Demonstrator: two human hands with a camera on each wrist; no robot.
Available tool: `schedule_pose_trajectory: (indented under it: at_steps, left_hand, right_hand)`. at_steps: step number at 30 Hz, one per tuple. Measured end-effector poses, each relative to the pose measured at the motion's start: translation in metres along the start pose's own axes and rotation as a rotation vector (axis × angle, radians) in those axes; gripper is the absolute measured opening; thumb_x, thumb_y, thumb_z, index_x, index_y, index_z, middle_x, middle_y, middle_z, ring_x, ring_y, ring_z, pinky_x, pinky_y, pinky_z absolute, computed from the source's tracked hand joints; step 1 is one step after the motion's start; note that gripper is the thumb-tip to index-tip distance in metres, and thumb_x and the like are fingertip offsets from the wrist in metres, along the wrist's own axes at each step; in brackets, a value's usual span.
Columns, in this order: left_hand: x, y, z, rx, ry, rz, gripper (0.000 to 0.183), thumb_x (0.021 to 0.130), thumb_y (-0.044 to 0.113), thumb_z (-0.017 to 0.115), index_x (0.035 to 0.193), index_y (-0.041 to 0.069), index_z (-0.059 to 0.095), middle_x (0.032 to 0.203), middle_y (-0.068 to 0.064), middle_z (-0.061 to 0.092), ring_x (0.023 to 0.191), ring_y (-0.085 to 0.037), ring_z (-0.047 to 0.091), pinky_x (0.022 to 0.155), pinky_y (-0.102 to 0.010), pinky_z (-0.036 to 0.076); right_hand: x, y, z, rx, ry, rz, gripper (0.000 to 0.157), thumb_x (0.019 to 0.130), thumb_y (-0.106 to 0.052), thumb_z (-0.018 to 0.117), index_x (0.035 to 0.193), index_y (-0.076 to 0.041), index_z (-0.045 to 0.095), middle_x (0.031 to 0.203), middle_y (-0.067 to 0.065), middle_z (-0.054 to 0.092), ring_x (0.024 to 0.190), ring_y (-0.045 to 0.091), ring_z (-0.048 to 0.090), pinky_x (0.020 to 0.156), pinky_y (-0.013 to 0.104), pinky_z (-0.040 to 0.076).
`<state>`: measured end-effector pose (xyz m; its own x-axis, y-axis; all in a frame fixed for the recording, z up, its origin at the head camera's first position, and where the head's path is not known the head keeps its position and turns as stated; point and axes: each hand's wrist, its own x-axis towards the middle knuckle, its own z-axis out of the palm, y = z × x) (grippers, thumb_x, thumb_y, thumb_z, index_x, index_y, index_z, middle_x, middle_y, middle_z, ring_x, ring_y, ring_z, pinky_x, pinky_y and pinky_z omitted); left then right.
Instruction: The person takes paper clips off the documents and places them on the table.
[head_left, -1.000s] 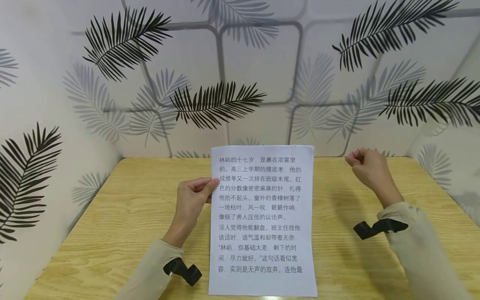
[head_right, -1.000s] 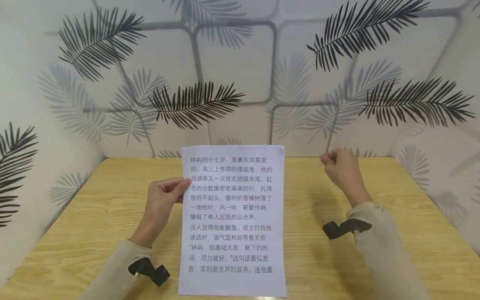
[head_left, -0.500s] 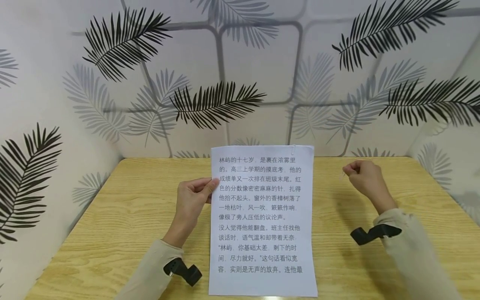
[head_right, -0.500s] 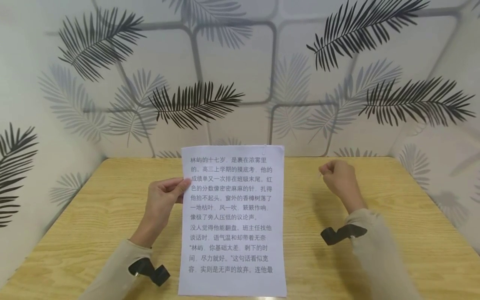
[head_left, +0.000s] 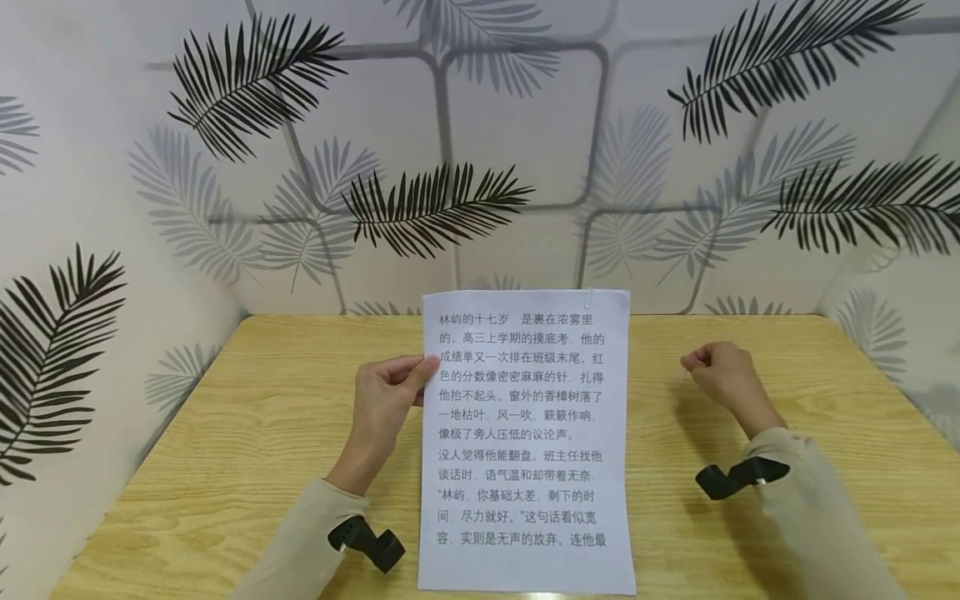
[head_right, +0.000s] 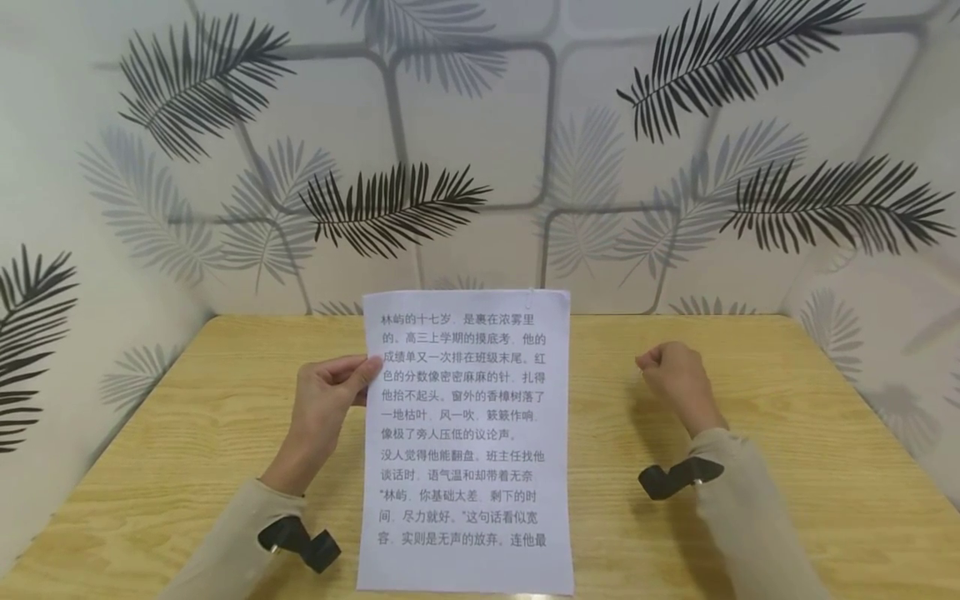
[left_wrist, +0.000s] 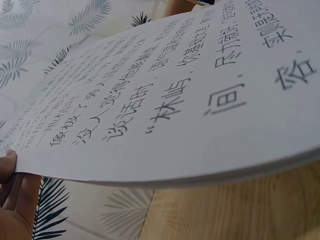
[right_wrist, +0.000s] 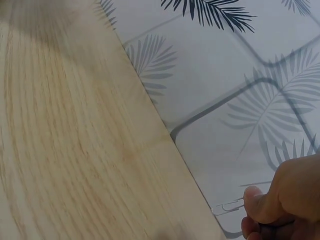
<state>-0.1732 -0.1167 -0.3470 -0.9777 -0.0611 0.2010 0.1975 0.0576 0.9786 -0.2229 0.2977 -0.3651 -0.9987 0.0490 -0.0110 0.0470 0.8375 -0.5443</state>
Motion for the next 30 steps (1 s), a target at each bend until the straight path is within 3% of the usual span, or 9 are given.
schedule_pose_trajectory:
  at_steps: [8,19,30]
  left_hand:
    - [-0.001,-0.001,0.001,-0.012,0.004,0.008,0.018,0.090,0.006,0.068,0.102,-0.008,0.071,0.083,-0.018,0.072,0.058,-0.012,0.066,0.058,-0.023,0.057]
    - [0.000,-0.005,0.004,-0.018,0.000,0.018,0.017,0.090,0.004,0.068,0.100,-0.009,0.072,0.082,-0.019,0.072,0.058,-0.012,0.065,0.057,-0.023,0.057]
    - [0.000,-0.005,0.004,-0.032,0.003,0.019,0.016,0.090,0.003,0.067,0.099,-0.009,0.071,0.082,-0.020,0.072,0.058,-0.013,0.066,0.057,-0.024,0.057]
  right_hand:
    - [-0.002,0.007,0.006,-0.022,-0.034,0.000,0.027,0.096,-0.017,0.055,0.091,0.007,0.066,0.091,0.022,0.065,0.074,0.029,0.053,0.062,0.034,0.044]
    - [-0.005,0.009,0.009,-0.055,-0.057,0.029,0.026,0.095,-0.018,0.055,0.094,0.004,0.068,0.088,0.018,0.065,0.065,0.023,0.049,0.052,0.031,0.037]
    - [-0.005,0.008,0.013,-0.075,-0.017,0.031,0.020,0.093,-0.015,0.056,0.090,0.002,0.066,0.084,0.015,0.065,0.066,0.023,0.051,0.052,0.030,0.037]
